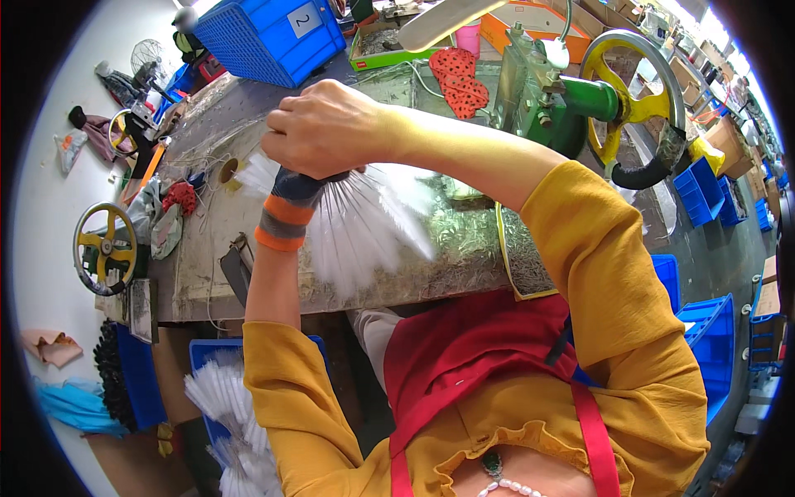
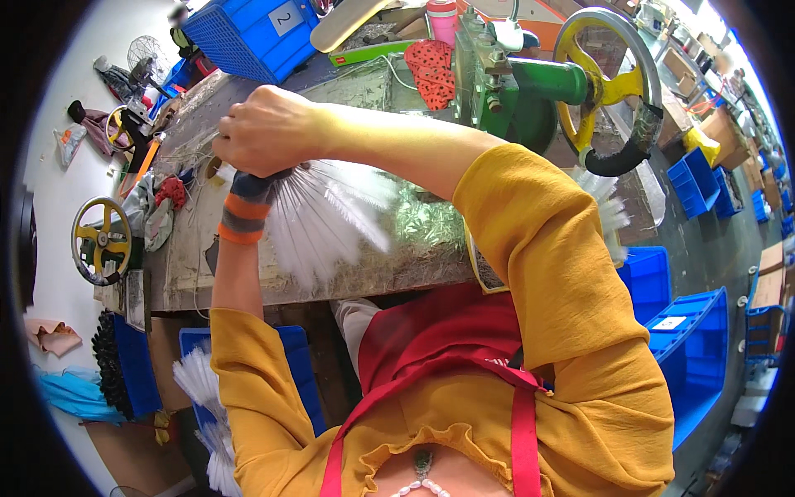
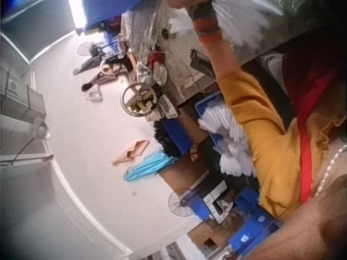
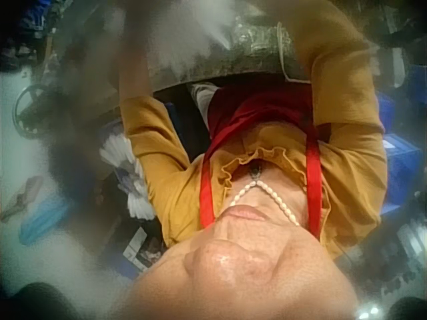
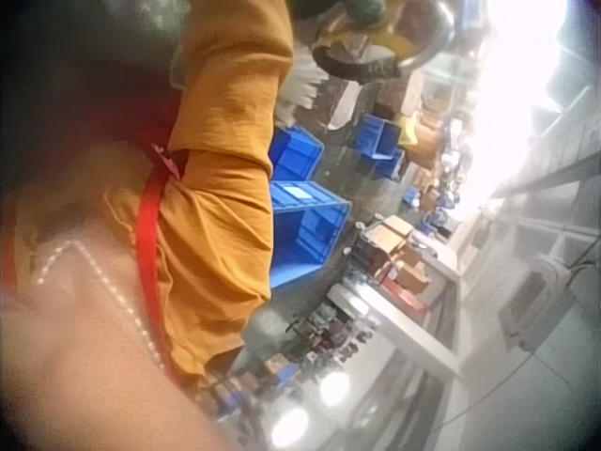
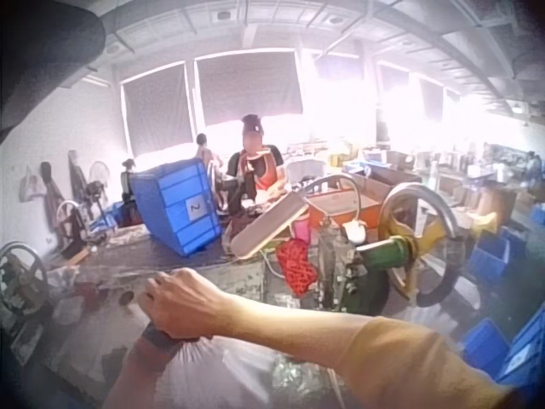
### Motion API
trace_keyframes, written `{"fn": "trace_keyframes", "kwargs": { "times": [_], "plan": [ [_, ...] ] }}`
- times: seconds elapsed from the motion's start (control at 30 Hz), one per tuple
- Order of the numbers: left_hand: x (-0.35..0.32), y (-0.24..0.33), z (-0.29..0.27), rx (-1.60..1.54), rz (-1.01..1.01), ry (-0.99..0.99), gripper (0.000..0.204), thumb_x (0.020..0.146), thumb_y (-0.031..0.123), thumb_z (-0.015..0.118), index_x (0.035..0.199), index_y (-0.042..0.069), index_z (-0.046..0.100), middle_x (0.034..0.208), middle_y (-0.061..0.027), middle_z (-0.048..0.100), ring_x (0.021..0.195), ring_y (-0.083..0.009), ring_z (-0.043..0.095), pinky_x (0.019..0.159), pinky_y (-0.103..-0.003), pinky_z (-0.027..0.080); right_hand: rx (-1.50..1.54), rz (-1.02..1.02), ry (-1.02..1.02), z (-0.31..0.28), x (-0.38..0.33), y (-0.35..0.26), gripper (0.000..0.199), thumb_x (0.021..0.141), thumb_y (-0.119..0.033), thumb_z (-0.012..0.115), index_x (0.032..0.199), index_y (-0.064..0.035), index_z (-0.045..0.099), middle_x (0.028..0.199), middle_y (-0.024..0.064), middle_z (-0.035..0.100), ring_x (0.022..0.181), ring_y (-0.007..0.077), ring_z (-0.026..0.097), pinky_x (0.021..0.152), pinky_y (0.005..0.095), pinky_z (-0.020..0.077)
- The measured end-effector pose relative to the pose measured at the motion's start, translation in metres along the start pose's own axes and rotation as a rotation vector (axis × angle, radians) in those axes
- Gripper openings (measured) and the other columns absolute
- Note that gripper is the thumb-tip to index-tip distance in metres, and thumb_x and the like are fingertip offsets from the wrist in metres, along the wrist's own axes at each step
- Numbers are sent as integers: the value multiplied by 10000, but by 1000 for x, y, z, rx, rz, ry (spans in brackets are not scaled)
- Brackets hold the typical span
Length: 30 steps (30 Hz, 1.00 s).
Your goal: Assembling or trimming industrial cleaning brushes using a manual press machine.
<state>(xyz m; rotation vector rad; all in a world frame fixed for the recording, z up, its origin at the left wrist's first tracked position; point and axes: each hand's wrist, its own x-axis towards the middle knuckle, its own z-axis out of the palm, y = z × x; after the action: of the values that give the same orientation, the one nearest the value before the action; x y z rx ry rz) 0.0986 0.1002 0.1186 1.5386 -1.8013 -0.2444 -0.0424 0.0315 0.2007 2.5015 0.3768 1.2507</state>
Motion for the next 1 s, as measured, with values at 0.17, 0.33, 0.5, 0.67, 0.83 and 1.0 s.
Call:
{"fn": "trace_keyframes", "kwargs": {
  "times": [0.17,0.33,0.5,0.67,0.83,1.0],
  "plan": [
    [1,-5,-10,24,42,62,275,745,247,614,935,58,557,845,-93,596,866,-228,553,721,-339,436,83,144,-23,-9,0,2,327,703,-397,600,790,-85,557,745,56,511,748,204,558,523,324,476],
    [-5,18,26,491,-3,31,324,713,289,640,925,56,566,833,-104,601,803,-220,571,671,-322,443,168,257,-376,4,-20,-1,289,680,-275,627,845,-64,520,794,83,507,807,243,551,588,357,491],
    [-8,42,40,141,-318,43,343,668,238,694,923,41,579,850,-70,619,761,-184,572,691,-303,431,161,245,-295,11,-23,0,186,694,-167,589,791,-45,486,770,80,480,770,233,543,570,343,492],
    [-10,33,11,36,-175,98,367,644,300,688,870,26,594,815,-140,620,763,-270,586,654,-345,440,133,247,-62,10,-22,-5,172,680,-140,589,772,-39,485,749,65,454,746,213,537,544,325,492],
    [-14,16,29,289,-54,103,441,697,313,648,1008,24,530,919,-137,583,857,-287,541,705,-380,416,168,339,-138,12,-26,-14,205,652,-109,596,808,-29,489,795,107,469,786,252,539,561,339,500],
    [-5,13,18,432,168,44,443,703,309,648,1028,33,526,925,-116,581,837,-271,540,699,-369,417,122,332,-126,9,-24,-6,212,685,-173,591,817,-39,493,781,100,491,757,255,562,543,348,492]
  ]
}}
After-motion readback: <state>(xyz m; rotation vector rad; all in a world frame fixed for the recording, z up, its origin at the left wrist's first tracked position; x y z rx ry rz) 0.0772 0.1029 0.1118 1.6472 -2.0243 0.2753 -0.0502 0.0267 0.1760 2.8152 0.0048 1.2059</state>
